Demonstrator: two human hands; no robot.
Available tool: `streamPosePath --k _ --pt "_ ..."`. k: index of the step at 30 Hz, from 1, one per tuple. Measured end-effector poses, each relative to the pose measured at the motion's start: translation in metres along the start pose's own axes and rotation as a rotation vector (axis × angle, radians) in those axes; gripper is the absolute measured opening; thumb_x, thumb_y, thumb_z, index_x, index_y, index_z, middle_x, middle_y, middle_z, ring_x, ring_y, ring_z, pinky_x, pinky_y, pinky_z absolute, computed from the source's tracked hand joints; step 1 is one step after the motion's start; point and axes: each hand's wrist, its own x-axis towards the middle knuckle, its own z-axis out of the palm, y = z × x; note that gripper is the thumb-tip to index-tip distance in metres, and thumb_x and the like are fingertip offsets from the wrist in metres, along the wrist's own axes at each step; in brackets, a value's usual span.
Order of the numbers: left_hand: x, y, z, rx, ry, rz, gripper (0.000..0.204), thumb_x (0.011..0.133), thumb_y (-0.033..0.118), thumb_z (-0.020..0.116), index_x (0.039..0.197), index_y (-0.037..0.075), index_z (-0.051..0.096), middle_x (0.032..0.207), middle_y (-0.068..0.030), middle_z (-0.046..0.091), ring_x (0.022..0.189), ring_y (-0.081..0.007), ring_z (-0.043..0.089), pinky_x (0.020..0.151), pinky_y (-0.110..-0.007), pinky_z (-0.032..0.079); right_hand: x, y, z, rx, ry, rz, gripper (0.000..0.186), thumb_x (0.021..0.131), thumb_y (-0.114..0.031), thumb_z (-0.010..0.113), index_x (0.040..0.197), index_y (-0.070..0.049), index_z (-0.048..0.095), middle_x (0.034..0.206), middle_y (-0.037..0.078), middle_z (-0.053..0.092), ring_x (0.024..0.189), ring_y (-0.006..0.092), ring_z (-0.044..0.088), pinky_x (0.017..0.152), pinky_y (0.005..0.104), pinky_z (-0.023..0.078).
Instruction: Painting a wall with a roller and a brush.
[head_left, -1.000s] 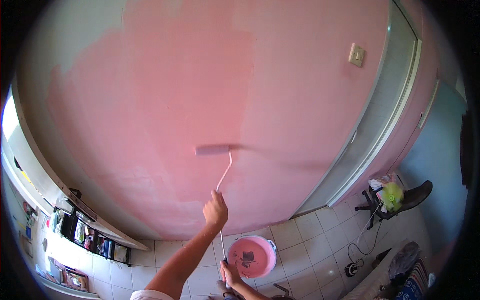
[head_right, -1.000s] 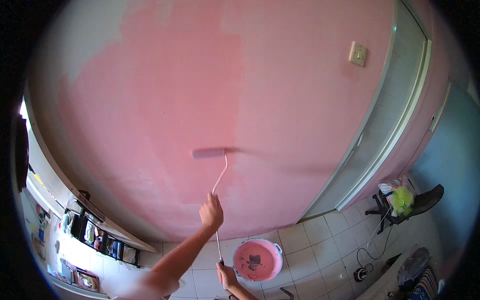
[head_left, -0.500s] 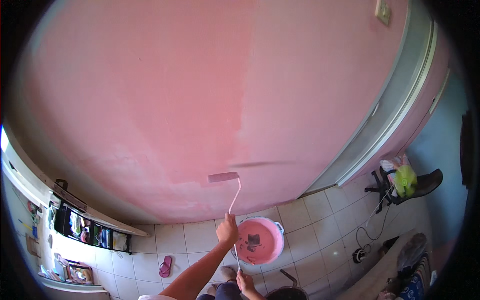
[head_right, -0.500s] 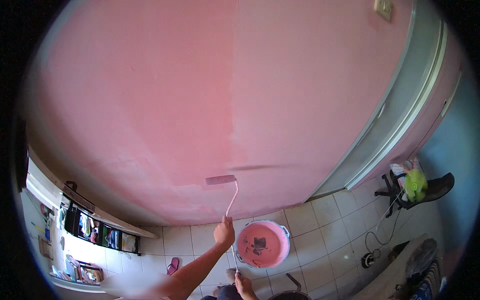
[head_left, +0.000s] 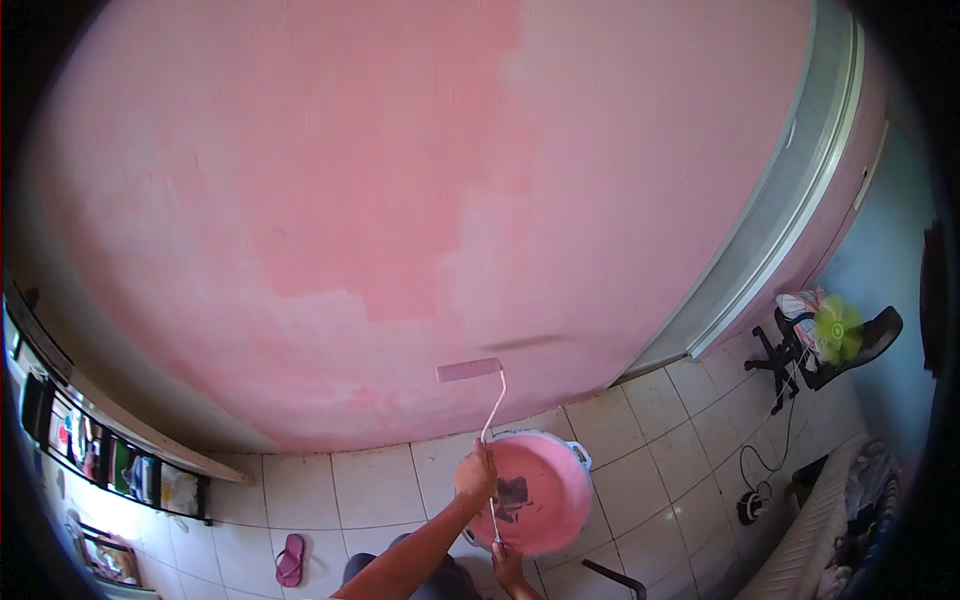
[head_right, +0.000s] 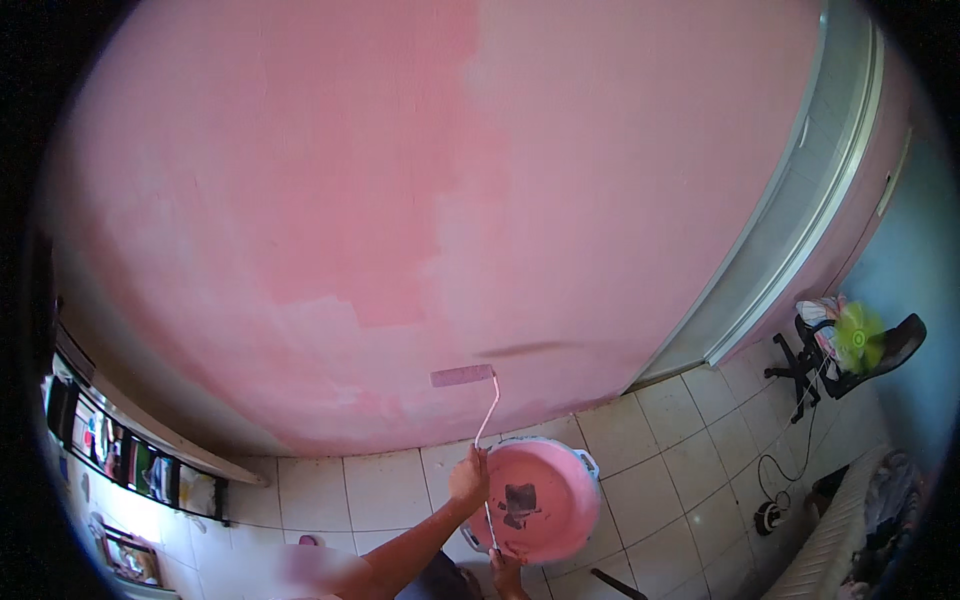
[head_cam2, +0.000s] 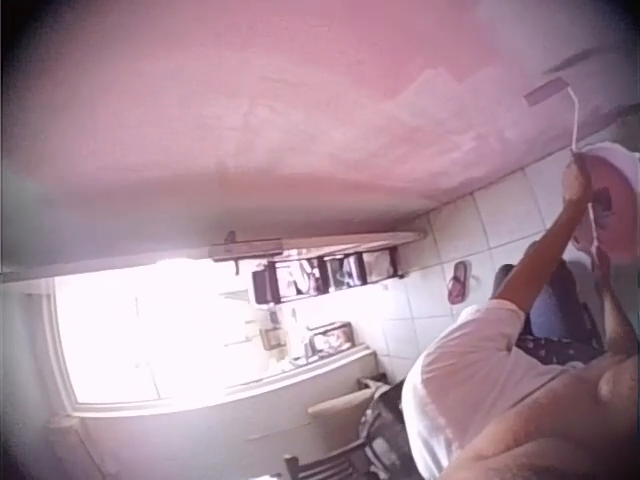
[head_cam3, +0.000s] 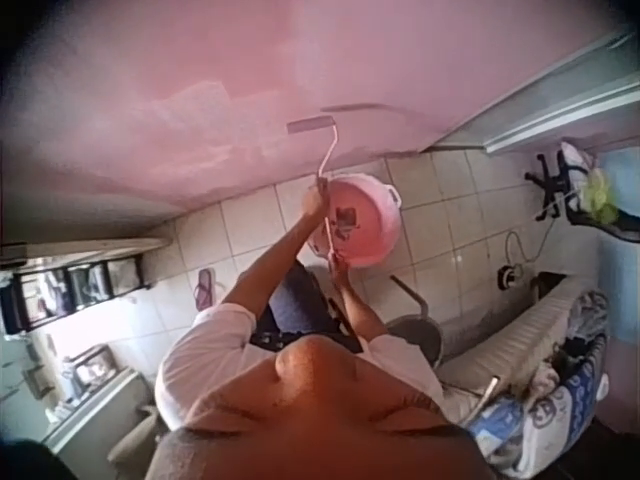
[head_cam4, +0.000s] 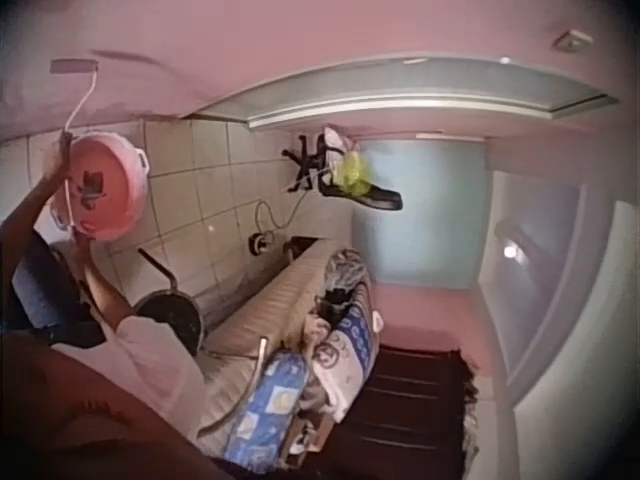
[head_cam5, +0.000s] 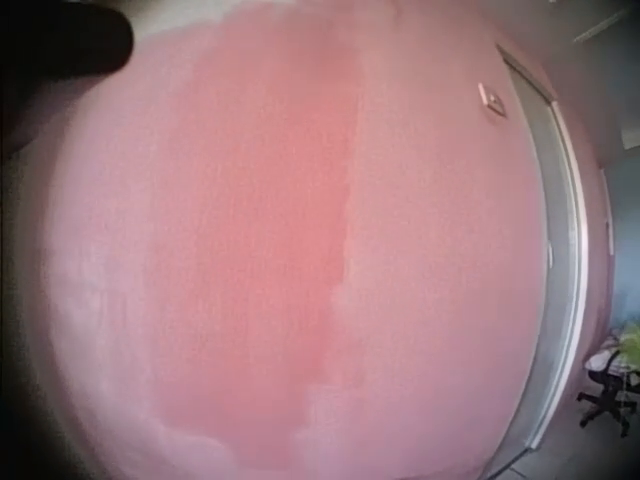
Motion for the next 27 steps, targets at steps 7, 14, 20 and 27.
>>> streamPosePath --k 7,14,20,27 --pt "0.029 -0.059 0.068 -0.097 0.106 0.085 0.030 0.095 0.034 0.031 0.097 0.006 0.042 0.071 -0.0250 0.059 0.067 -0.0463 0.056 0.058 -0.056 0.042 0.037 0.095 0.024 -0.269 0.025 -0.138 0.048 0.092 -0.044 0.041 0.061 -0.006 0.046 0.047 0.006 0.034 0.047 0.0154 0.039 0.048 0.0340 0.031" --pt "0.034 -0.018 0.047 -0.126 0.250 0.154 0.025 0.095 0.031 0.032 0.094 0.006 0.040 0.066 -0.0251 0.057 0.062 -0.0470 0.054 0.054 -0.057 0.039 0.061 0.044 0.013 0.102 -0.098 0.189 0.051 0.090 -0.042 0.047 0.059 -0.002 0.045 0.048 0.005 0.037 0.046 0.0146 0.041 0.046 0.0360 0.031" --pt "0.063 0.071 -0.028 -0.193 0.471 0.358 0.020 0.095 0.026 0.036 0.094 0.006 0.041 0.063 -0.0233 0.057 0.058 -0.0454 0.054 0.050 -0.055 0.039 0.098 -0.066 -0.005 -0.258 0.007 -0.237 0.052 0.092 -0.045 0.039 0.061 -0.003 0.044 0.054 0.005 0.043 0.050 0.0148 0.043 0.047 0.0358 0.033" --pt "0.054 -0.017 0.057 -0.046 0.362 0.247 0.026 0.094 0.028 0.037 0.102 0.004 0.043 0.062 -0.0213 0.058 0.057 -0.0437 0.056 0.051 -0.056 0.040 0.081 0.016 0.031 -0.070 0.382 -0.459 0.058 0.088 -0.051 0.042 0.074 0.003 0.055 0.064 0.024 0.053 0.064 0.0394 0.055 0.061 0.0457 0.038"
